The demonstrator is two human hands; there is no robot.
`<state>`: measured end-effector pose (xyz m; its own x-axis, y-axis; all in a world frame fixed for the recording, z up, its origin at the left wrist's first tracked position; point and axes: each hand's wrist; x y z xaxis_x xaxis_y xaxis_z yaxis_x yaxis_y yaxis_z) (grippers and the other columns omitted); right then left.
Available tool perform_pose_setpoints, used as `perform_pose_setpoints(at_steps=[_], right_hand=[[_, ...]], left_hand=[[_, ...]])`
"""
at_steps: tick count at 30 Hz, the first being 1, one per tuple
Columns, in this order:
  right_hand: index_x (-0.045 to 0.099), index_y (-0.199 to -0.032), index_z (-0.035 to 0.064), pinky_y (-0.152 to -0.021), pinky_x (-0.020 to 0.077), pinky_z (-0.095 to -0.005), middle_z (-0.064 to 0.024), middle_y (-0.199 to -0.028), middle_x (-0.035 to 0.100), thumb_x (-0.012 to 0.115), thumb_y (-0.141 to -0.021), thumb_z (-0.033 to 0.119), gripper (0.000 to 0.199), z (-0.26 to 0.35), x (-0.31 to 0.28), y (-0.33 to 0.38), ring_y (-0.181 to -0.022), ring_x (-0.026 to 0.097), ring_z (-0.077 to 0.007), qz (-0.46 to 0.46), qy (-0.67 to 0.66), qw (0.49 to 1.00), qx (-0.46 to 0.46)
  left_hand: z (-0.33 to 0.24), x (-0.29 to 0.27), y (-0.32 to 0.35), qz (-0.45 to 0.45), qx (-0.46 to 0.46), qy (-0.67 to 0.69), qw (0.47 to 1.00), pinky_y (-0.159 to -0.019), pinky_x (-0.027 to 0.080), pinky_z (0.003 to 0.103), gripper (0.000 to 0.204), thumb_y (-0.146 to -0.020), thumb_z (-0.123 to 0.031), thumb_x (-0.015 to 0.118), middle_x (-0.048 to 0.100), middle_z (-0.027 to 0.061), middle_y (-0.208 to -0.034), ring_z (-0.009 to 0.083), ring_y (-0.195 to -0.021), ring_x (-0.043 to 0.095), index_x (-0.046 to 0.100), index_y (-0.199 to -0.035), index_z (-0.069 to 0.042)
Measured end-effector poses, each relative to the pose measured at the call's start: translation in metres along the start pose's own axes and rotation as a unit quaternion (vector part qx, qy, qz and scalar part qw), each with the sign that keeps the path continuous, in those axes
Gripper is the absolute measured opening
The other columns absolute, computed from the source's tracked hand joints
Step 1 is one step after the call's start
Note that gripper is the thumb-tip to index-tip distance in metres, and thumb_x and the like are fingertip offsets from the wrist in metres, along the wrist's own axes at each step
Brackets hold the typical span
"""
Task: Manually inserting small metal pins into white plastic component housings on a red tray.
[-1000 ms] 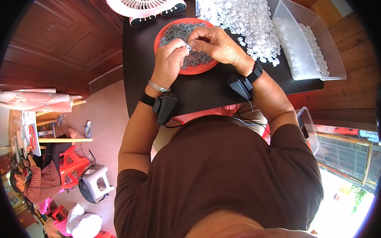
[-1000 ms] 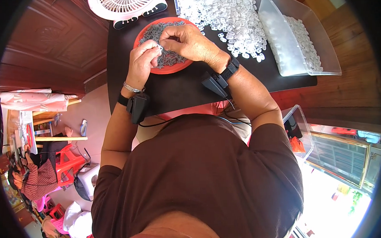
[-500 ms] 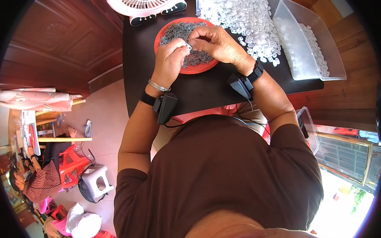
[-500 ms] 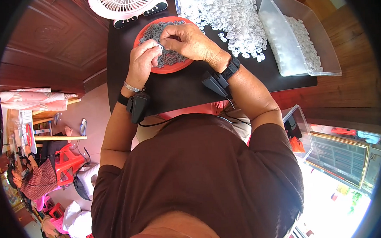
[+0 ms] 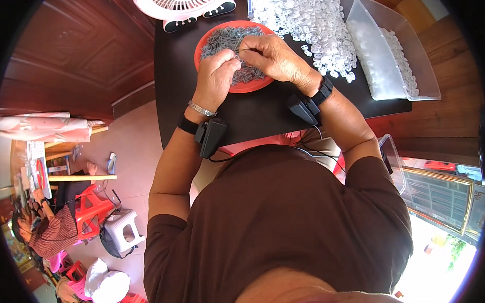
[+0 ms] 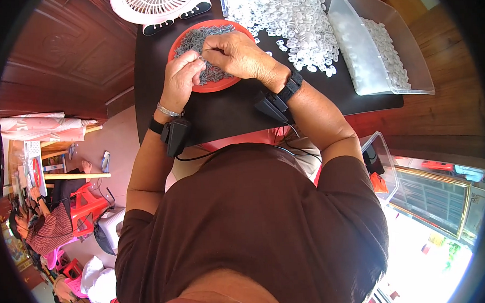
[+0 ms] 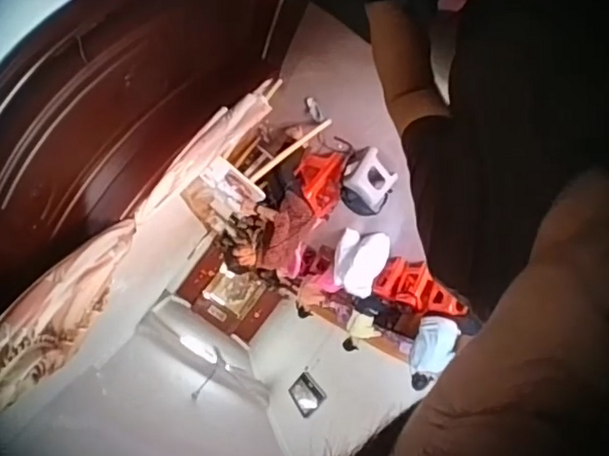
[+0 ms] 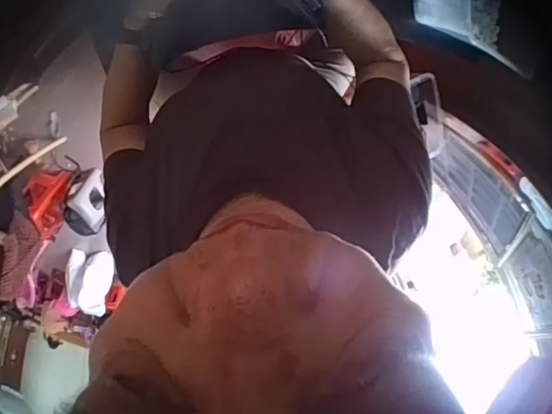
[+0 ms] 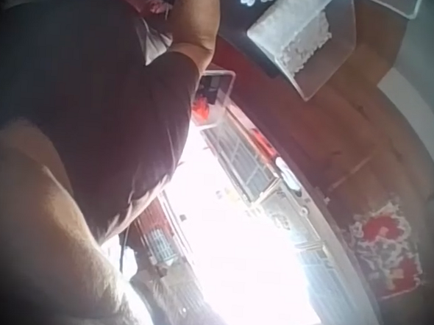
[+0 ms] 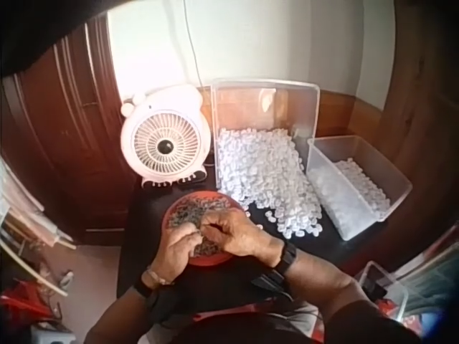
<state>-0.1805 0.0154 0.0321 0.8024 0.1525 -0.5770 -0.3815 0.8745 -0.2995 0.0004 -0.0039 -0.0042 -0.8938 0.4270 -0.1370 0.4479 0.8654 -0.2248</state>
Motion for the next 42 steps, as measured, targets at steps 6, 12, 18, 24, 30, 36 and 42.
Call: perform_pose_setpoints(at_steps=[6, 12, 18, 24, 30, 36, 42], right_hand=[[0.060, -0.080, 0.0023, -0.059, 0.0446, -0.0302, -0.0061, -0.064, 0.057, 0.057, -0.091, 0.029, 0.029, -0.022, -0.003, -0.005, -0.060, 0.053, -0.0133, -0.068, -0.036, 0.997, 0.031], [0.067, -0.085, 0.0099, -0.068, 0.0512, -0.0420, -0.0122, -0.079, 0.067, 0.059, -0.083, 0.029, 0.021, -0.064, -0.042, -0.010, -0.075, 0.064, -0.0328, -0.261, 0.251, 0.929, 0.073], [0.066, -0.101, 0.0122, -0.080, 0.0490, -0.0416, -0.0130, -0.098, 0.065, 0.055, -0.083, 0.029, 0.027, -0.105, -0.042, -0.008, -0.091, 0.062, -0.0319, -0.178, 0.339, 0.914, 0.137], [0.066, -0.103, 0.0139, -0.081, 0.0488, -0.0421, -0.0135, -0.100, 0.064, 0.054, -0.082, 0.023, 0.025, -0.102, -0.038, -0.011, -0.095, 0.061, -0.0325, -0.144, 0.399, 0.893, 0.148], [0.066, -0.101, 0.0153, -0.080, 0.0495, -0.0430, -0.0127, -0.098, 0.063, 0.054, -0.081, 0.021, 0.023, -0.091, -0.037, -0.009, -0.092, 0.061, -0.0327, -0.153, 0.402, 0.888, 0.160], [0.067, -0.102, 0.0179, -0.080, 0.0504, -0.0417, -0.0115, -0.098, 0.062, 0.053, -0.084, 0.021, 0.023, -0.106, -0.036, -0.012, -0.092, 0.061, -0.0318, -0.147, 0.390, 0.907, 0.063], [0.066, -0.099, 0.0142, -0.078, 0.0501, -0.0413, -0.0126, -0.094, 0.064, 0.054, -0.084, 0.023, 0.021, -0.100, -0.037, -0.012, -0.090, 0.061, -0.0317, -0.133, 0.387, 0.907, 0.100]], left_hand=[[-0.005, -0.001, -0.001, -0.007, -0.015, 0.029, 0.999, -0.049, 0.034, 0.020, 0.020, -0.088, -0.014, 0.052, 0.047, -0.0017, -0.061, 0.0048, -0.053, 0.041, 0.054, -0.073, -0.001], [-0.004, -0.004, -0.004, -0.048, -0.014, 0.048, 0.998, -0.048, 0.034, 0.022, 0.019, -0.085, -0.013, 0.053, 0.046, -0.0009, -0.056, 0.0056, -0.050, 0.043, 0.055, -0.071, 0.000], [-0.005, -0.003, -0.002, -0.043, -0.011, 0.039, 0.998, -0.048, 0.034, 0.023, 0.021, -0.085, -0.013, 0.052, 0.047, -0.0001, -0.056, 0.0066, -0.050, 0.043, 0.054, -0.069, 0.000], [-0.007, -0.002, -0.002, -0.032, -0.011, 0.038, 0.999, -0.048, 0.034, 0.023, 0.022, -0.086, -0.014, 0.052, 0.047, -0.0001, -0.056, 0.0065, -0.050, 0.043, 0.054, -0.068, 0.000], [-0.008, -0.003, -0.001, -0.032, -0.018, 0.028, 0.999, -0.048, 0.034, 0.023, 0.023, -0.086, -0.014, 0.052, 0.047, -0.0001, -0.056, 0.0064, -0.050, 0.043, 0.053, -0.068, 0.000], [-0.004, 0.001, -0.002, -0.029, -0.015, 0.042, 0.999, -0.048, 0.033, 0.023, 0.022, -0.086, -0.013, 0.052, 0.046, -0.0001, -0.056, 0.0065, -0.050, 0.043, 0.053, -0.068, 0.000], [-0.005, 0.000, -0.002, -0.025, -0.016, 0.040, 0.999, -0.048, 0.033, 0.023, 0.022, -0.086, -0.013, 0.052, 0.046, -0.0003, -0.056, 0.0063, -0.050, 0.043, 0.053, -0.068, 0.000]])
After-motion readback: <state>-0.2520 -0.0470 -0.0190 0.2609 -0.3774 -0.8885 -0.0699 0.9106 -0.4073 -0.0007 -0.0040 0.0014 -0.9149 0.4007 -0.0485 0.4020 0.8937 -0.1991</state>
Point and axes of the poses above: each hand's wrist, its own y-axis away from the middle knuckle, its own x-axis out of the palm, z = x × y
